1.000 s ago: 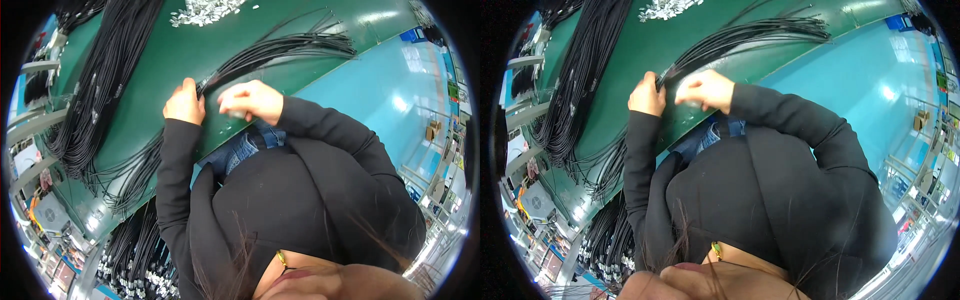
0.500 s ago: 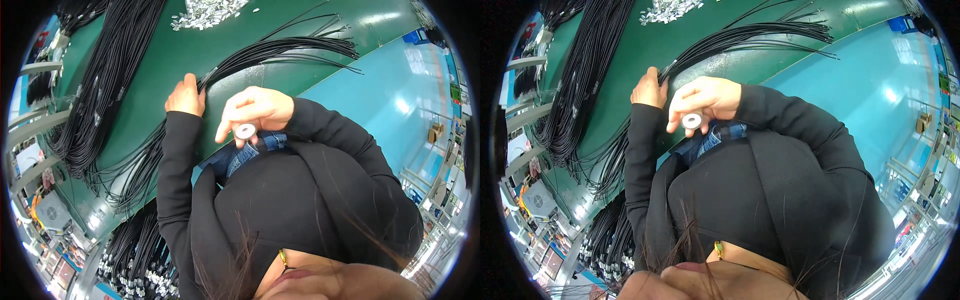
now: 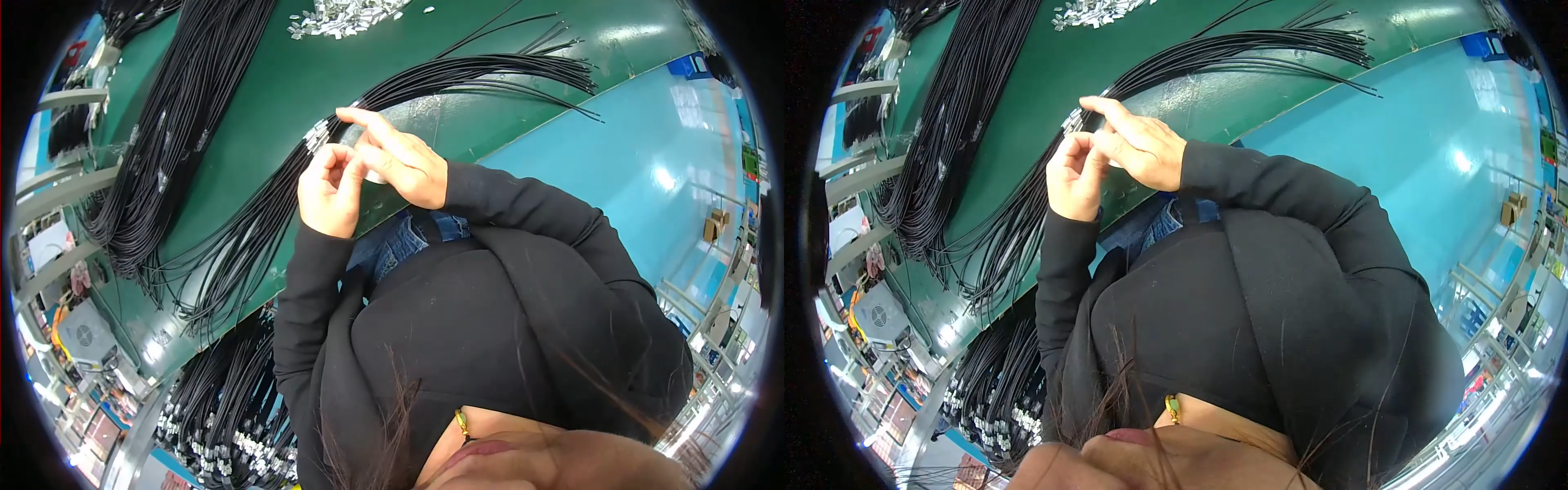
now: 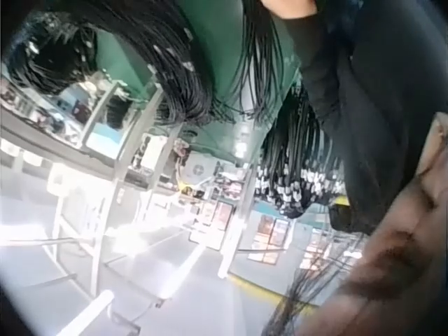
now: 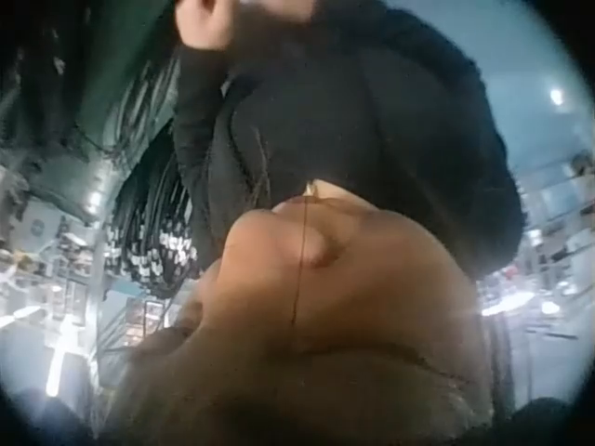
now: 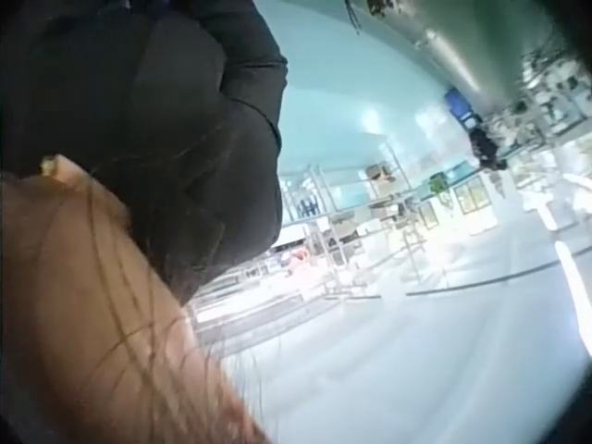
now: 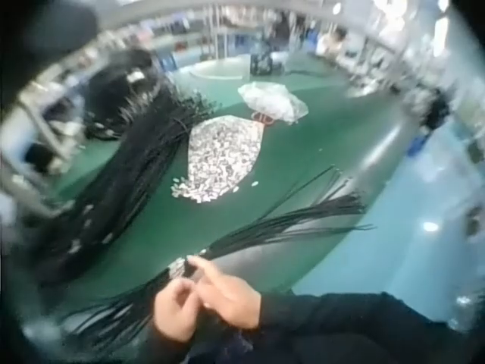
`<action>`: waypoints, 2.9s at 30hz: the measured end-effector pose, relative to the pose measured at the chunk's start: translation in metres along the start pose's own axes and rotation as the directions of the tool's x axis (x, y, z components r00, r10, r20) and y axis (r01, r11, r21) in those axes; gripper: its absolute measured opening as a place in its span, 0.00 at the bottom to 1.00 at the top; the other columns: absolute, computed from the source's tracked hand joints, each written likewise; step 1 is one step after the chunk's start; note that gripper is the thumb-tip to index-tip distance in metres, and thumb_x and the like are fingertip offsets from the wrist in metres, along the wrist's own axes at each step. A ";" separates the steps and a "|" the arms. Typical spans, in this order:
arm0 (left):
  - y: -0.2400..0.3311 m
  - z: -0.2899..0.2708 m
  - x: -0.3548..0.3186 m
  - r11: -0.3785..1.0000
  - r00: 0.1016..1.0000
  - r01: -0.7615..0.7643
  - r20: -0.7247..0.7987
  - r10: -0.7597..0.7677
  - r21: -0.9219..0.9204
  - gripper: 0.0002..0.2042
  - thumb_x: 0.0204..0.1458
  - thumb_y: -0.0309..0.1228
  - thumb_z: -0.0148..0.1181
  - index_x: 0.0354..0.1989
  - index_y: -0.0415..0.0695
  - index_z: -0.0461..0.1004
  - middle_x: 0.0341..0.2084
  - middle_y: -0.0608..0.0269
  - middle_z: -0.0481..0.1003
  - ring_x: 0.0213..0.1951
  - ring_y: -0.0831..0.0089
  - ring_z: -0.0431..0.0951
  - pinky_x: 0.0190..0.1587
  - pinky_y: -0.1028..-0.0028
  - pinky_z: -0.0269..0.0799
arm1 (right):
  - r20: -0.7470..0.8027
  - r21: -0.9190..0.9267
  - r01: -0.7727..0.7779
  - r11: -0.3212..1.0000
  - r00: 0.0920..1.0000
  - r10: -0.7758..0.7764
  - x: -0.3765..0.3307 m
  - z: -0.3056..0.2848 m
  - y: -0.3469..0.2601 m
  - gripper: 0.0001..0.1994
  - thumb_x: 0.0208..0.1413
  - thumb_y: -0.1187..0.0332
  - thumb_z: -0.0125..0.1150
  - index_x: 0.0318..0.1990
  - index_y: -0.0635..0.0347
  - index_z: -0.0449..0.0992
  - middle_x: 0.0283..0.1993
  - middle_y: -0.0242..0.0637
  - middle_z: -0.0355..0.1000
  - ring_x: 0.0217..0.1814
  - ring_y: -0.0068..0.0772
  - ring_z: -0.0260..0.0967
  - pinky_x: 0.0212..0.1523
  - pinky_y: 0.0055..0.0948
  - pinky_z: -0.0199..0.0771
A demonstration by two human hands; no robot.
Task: Bundling and organizing thin black wires on a manual assembly workbench.
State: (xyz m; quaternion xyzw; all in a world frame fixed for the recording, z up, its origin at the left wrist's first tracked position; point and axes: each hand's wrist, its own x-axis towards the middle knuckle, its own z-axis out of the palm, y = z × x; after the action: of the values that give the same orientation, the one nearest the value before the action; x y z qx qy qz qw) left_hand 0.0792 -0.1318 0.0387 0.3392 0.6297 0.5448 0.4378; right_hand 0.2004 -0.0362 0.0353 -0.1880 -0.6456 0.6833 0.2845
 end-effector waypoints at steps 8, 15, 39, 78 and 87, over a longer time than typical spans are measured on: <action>0.001 -0.008 -0.016 0.775 0.918 -0.156 -0.200 0.342 0.612 0.05 0.51 0.25 0.56 0.33 0.38 0.69 0.27 0.63 0.70 0.25 0.72 0.70 0.31 0.78 0.67 | 0.402 -0.037 -0.604 0.796 0.720 0.566 -0.003 -0.015 0.002 0.09 0.56 0.64 0.52 0.34 0.61 0.72 0.25 0.30 0.65 0.22 0.20 0.61 0.23 0.21 0.64; -0.010 -0.076 -0.011 0.163 0.826 -0.265 0.136 0.547 0.950 0.16 0.47 0.34 0.60 0.40 0.38 0.68 0.30 0.57 0.70 0.30 0.61 0.71 0.35 0.69 0.67 | 0.260 0.280 -0.736 0.617 0.676 0.689 -0.008 0.001 0.010 0.10 0.56 0.62 0.54 0.36 0.59 0.72 0.28 0.31 0.67 0.27 0.20 0.70 0.22 0.19 0.71; 0.021 -0.103 0.008 0.766 0.963 -0.017 0.216 -0.159 0.642 0.15 0.46 0.28 0.58 0.40 0.36 0.65 0.22 0.50 0.70 0.23 0.59 0.72 0.29 0.69 0.70 | 0.236 0.384 -0.745 0.545 0.650 0.722 0.020 0.066 0.016 0.15 0.55 0.60 0.53 0.42 0.63 0.70 0.35 0.33 0.68 0.31 0.23 0.68 0.25 0.20 0.70; -0.007 -0.075 0.006 0.611 0.989 -0.140 0.079 0.126 0.779 0.10 0.49 0.30 0.57 0.33 0.36 0.67 0.21 0.45 0.72 0.27 0.49 0.74 0.29 0.62 0.68 | 0.055 -0.827 0.155 0.540 0.979 -0.197 -0.007 0.055 0.013 0.15 0.43 0.61 0.64 0.33 0.59 0.68 0.21 0.36 0.66 0.21 0.35 0.68 0.22 0.29 0.69; -0.007 -0.078 0.002 0.703 0.983 -0.184 0.113 0.147 0.687 0.10 0.49 0.30 0.57 0.34 0.37 0.67 0.22 0.43 0.72 0.28 0.47 0.74 0.30 0.60 0.68 | 0.024 -0.905 0.189 0.382 0.918 -0.396 0.001 0.055 0.021 0.18 0.38 0.60 0.64 0.35 0.60 0.70 0.31 0.39 0.65 0.33 0.39 0.66 0.31 0.35 0.67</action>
State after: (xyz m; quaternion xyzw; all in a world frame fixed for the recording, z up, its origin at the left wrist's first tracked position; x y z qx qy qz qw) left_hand 0.0069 -0.1615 0.0337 0.5470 0.7437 0.2973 0.2435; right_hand 0.1618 -0.0783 0.0198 -0.2579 -0.8983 0.1550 0.3203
